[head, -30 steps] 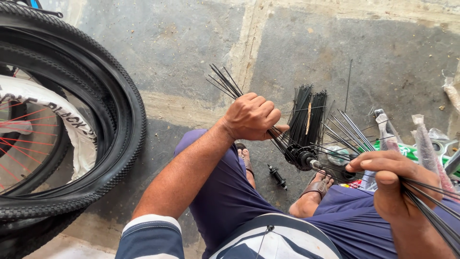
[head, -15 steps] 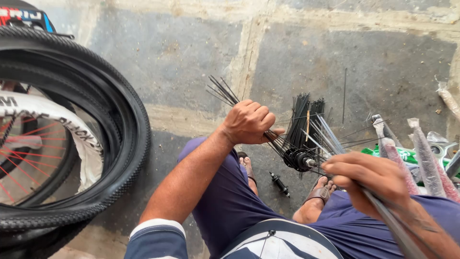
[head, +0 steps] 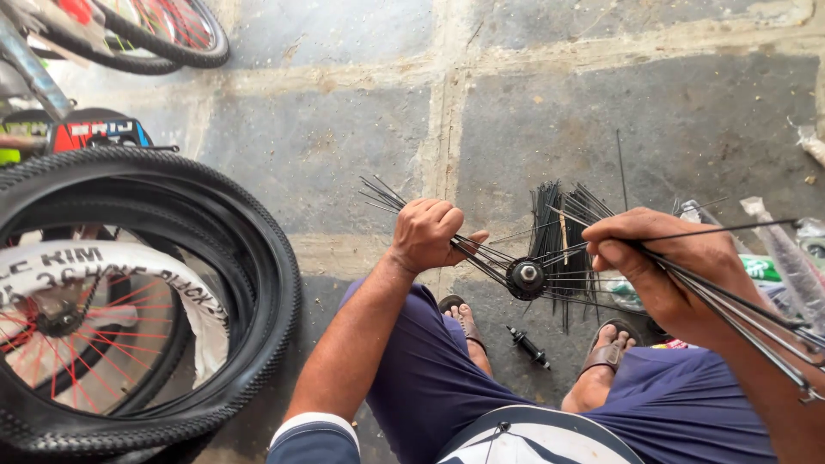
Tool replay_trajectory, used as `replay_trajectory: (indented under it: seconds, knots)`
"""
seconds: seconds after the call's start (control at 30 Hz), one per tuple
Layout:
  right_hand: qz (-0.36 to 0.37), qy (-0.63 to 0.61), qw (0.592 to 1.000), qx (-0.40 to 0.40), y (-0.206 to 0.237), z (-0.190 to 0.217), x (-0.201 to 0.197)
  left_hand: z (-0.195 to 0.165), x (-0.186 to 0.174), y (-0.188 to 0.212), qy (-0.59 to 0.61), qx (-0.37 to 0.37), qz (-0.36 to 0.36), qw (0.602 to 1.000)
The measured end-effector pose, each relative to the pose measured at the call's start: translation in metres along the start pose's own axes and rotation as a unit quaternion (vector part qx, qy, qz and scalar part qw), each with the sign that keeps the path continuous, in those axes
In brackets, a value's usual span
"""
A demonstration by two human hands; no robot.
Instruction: The person sits on the floor and inserts multiple black spokes into the holes of a bicycle hub. They hold the hub in one hand and feed the spokes into the flange with the other, arranging them in a radial pattern.
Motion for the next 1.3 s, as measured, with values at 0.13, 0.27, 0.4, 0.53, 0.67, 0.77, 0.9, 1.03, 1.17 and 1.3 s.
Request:
replay_trajectory:
  seconds: [0.13, 0.27, 0.4, 0.53, 0.67, 0.77, 0.9, 1.03, 1.17, 1.3]
  knots:
    - [-0.036, -0.041, 0.998, -0.023, 0.006, 0.007, -0.011, -0.006, 0.003, -0.003, -0.003, 0.009, 0.0, 1.0]
    - [-0.04, -0.039, 0.998, -0.017, 0.01, 0.007, -0.012, -0.012, 0.006, -0.005, -0.007, 0.019, 0.002, 1.0]
    - [-0.016, -0.011, 0.999, -0.035, 0.007, 0.007, -0.005, -0.011, 0.01, -0.007, -0.004, 0.018, 0.008, 1.0]
    - [0.014, 0.002, 0.998, -0.055, 0.004, 0.007, 0.01, -0.008, 0.011, -0.006, -0.006, 0.012, 0.009, 1.0]
    - [0.095, 0.176, 0.969, -0.143, 0.007, 0.016, 0.038, -0.006, 0.009, -0.005, -0.002, 0.007, 0.006, 1.0]
    - [0.128, 0.178, 0.975, -0.046, 0.001, -0.011, 0.041, -0.004, 0.009, -0.005, -0.005, -0.002, 0.006, 1.0]
    - [-0.062, 0.106, 0.992, -0.014, -0.001, -0.017, -0.008, -0.002, 0.007, -0.004, -0.001, -0.004, -0.002, 1.0]
    - [-0.12, 0.053, 0.989, 0.065, 0.007, -0.028, -0.036, 0.0, 0.002, -0.006, -0.003, -0.014, -0.011, 1.0]
    - [-0.13, 0.207, 0.969, 0.029, 0.005, -0.013, -0.05, -0.002, -0.001, -0.011, 0.004, -0.02, -0.023, 1.0]
    - [-0.27, -0.175, 0.946, -0.049, 0.018, -0.027, -0.083, -0.006, -0.006, -0.012, -0.009, -0.021, -0.024, 0.999]
Point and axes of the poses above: each hand's wrist, its own y-axis away from the middle knuckle, its own x-axis out of the palm, z = x × y, the point moved 10 cm from there along -y, towards the middle knuckle, and after that the axes turned 1 degree about -z, right-handed, at the moved point
